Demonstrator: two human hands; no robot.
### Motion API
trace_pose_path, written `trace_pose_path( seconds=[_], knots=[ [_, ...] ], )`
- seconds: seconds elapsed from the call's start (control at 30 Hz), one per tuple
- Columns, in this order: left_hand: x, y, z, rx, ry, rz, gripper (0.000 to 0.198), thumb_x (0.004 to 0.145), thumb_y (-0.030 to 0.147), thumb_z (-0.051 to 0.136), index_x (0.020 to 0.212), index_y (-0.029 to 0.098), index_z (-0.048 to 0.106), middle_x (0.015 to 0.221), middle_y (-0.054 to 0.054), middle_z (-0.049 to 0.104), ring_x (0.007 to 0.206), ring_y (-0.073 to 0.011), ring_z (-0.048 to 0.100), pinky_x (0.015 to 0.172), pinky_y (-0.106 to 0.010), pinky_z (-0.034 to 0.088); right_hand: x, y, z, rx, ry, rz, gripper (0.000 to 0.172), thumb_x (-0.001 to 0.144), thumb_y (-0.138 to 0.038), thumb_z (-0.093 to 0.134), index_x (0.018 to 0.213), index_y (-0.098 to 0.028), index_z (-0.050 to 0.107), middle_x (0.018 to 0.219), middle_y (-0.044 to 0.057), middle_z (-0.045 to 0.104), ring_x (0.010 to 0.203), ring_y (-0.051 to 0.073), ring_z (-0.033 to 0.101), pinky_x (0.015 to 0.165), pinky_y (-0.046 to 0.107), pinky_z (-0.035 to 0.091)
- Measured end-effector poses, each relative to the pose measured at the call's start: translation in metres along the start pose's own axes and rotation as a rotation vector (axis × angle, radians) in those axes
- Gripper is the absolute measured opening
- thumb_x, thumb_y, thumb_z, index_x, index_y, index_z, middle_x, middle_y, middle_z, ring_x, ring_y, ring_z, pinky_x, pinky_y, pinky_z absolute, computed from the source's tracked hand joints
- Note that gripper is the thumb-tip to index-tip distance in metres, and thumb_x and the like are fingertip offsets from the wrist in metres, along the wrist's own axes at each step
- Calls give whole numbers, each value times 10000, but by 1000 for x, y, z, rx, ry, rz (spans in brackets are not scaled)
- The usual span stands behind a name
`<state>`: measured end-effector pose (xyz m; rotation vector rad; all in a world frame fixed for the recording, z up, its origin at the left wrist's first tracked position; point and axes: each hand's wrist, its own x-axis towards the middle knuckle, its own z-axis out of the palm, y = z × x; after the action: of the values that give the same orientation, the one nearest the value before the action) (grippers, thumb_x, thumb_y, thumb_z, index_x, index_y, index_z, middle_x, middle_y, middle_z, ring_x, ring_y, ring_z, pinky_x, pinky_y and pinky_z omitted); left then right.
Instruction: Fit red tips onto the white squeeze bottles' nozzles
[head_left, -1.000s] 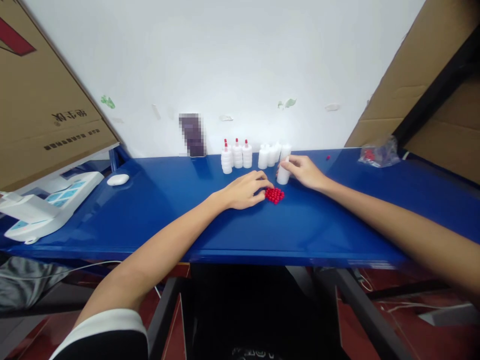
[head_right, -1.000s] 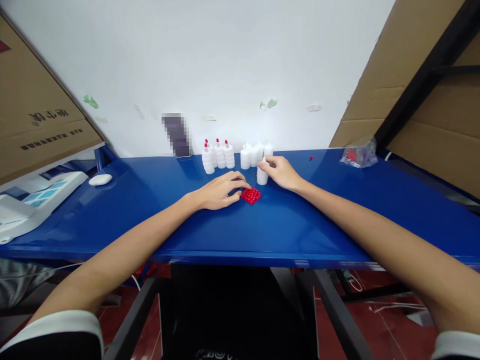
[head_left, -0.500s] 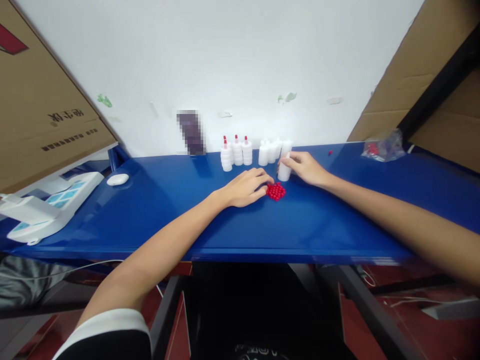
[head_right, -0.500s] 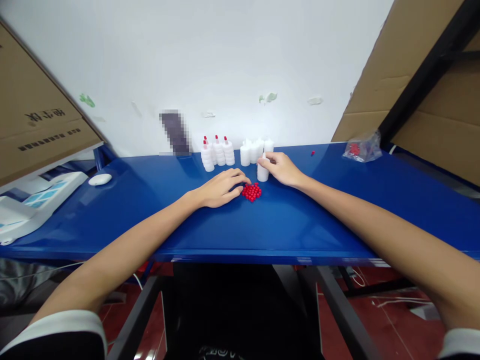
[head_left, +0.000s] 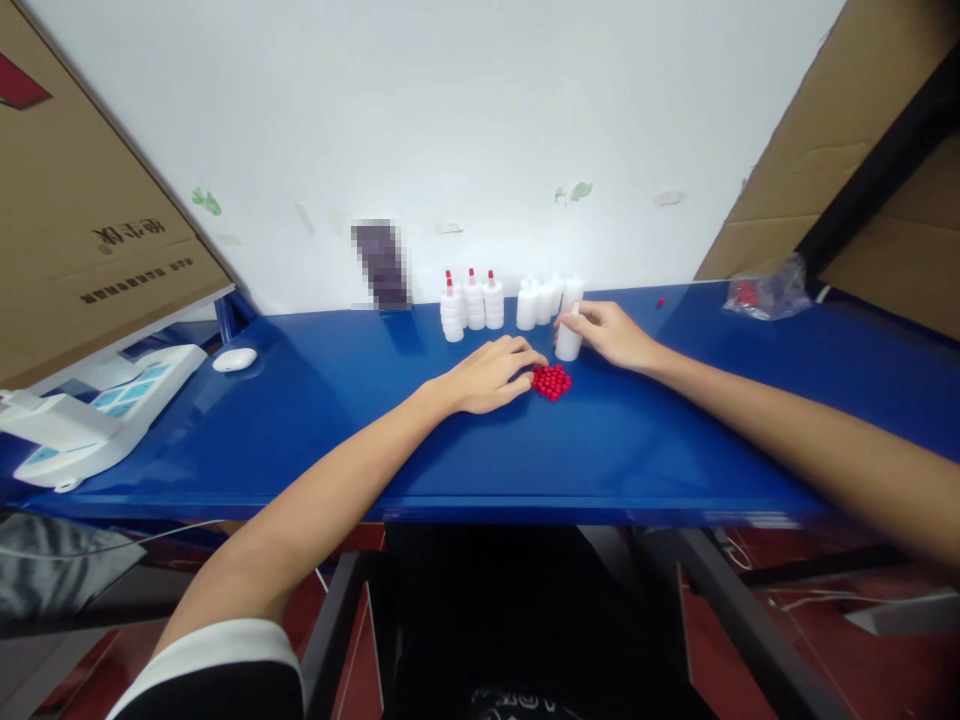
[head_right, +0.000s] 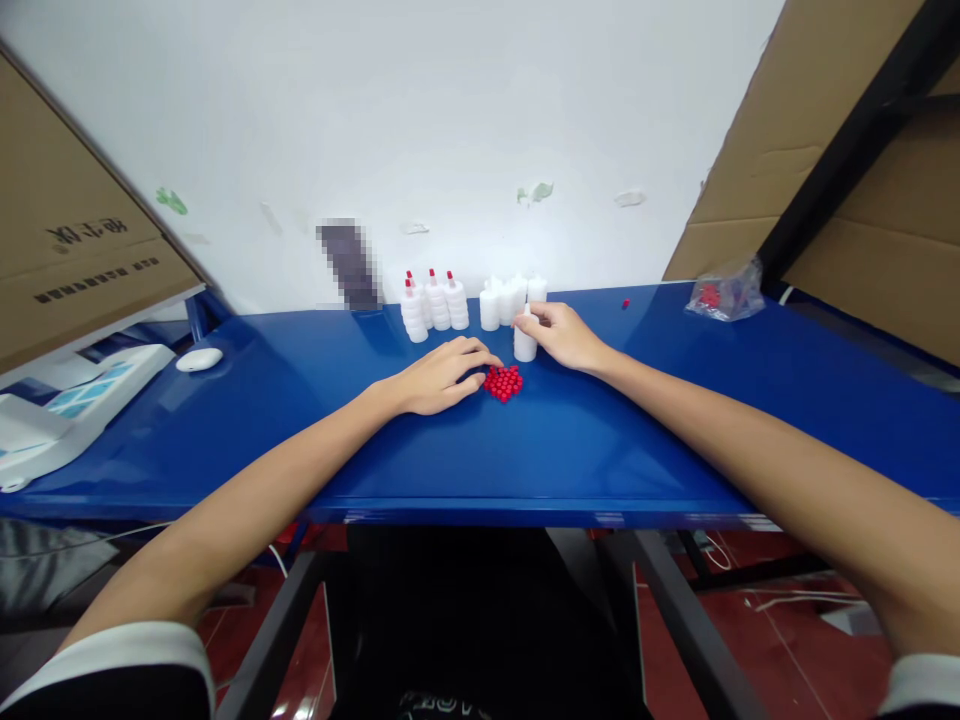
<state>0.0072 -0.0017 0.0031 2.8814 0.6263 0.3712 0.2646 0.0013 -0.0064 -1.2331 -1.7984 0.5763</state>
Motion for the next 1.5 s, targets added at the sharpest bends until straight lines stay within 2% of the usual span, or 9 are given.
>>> trace_pose_path(
  seconds=[0.23, 0.43, 0.53, 0.67, 0.87, 1.03, 1.2, 1.33, 1.5],
  knots=[
    [0, -2, 1, -17, 5, -16, 452, 1037, 331, 368, 1359, 164, 637, 1309, -152, 624, 1215, -289, 575, 1098, -475, 455, 0, -4, 2, 199, -29, 35, 356, 826, -564, 754, 874, -215, 705, 894, 84, 777, 875, 276, 718, 838, 431, 568],
    [1, -2, 1, 28, 84, -40, 425, 1029, 295, 368, 1334, 188, 644, 1275, -131, 658, 1222, -279, 613, 1134, -501, 416, 0, -9, 8, 558, -51, 163, 196, 783, -323, 776, 902, -203, 678, 823, 61, 725, 817, 236, 738, 810, 434, 600],
    [3, -2, 1, 26, 269, -92, 356, 997, 252, 403, 1204, 173, 682, 1076, -101, 721, 1056, -251, 670, 1053, -460, 471, -2, -15, 6, 429, -126, 126, 93, 821, -288, 682, 824, -196, 695, 755, 54, 709, 735, 209, 710, 760, 384, 580],
    [4, -1, 0, -40, 434, -202, 276, 947, 218, 452, 1055, 158, 699, 733, -27, 661, 694, -181, 615, 754, -346, 504, -4, -22, 3, 137, -234, 44, 186, 867, -290, 572, 815, -193, 723, 722, 60, 714, 699, 200, 672, 669, 329, 504],
    [4, 2, 1, 47, 386, -127, 277, 948, 252, 463, 774, 173, 663, 788, -64, 655, 705, -183, 584, 703, -353, 474, -5, -16, 0, -337, -86, -98, 171, 812, -229, 554, 745, -214, 712, 785, 53, 731, 737, 222, 637, 735, 369, 454],
    [3, 2, -2, 147, 276, -124, 401, 1011, 284, 419, 670, 184, 606, 702, -60, 636, 727, -207, 586, 813, -412, 466, -5, -22, -12, -384, -342, -99, 125, 764, -222, 646, 729, -245, 764, 813, 22, 780, 755, 233, 678, 756, 368, 470],
    [1, 0, -2, 44, 215, -55, 413, 1059, 331, 382, 833, 169, 687, 776, -58, 651, 695, -177, 584, 740, -350, 471, -7, -34, -20, -442, -427, -135, 275, 815, -296, 613, 997, -246, 813, 1019, 27, 820, 880, 249, 736, 799, 366, 516],
    [-1, 0, -1, 38, 210, 40, 352, 1032, 291, 417, 1180, 176, 716, 1126, -110, 670, 992, -215, 642, 907, -369, 524, -7, -36, -24, -471, -543, -169, 368, 877, -350, 564, 1130, -230, 802, 1097, 42, 820, 935, 250, 750, 841, 378, 535],
    [-2, 2, -3, 55, 124, 67, 467, 1007, 241, 386, 1383, 209, 662, 1304, -128, 609, 1199, -253, 588, 1075, -436, 496, -7, -31, -26, -444, -587, -210, 397, 923, -403, 548, 1162, -229, 814, 1072, 61, 825, 888, 237, 747, 817, 384, 539]
  ],
)
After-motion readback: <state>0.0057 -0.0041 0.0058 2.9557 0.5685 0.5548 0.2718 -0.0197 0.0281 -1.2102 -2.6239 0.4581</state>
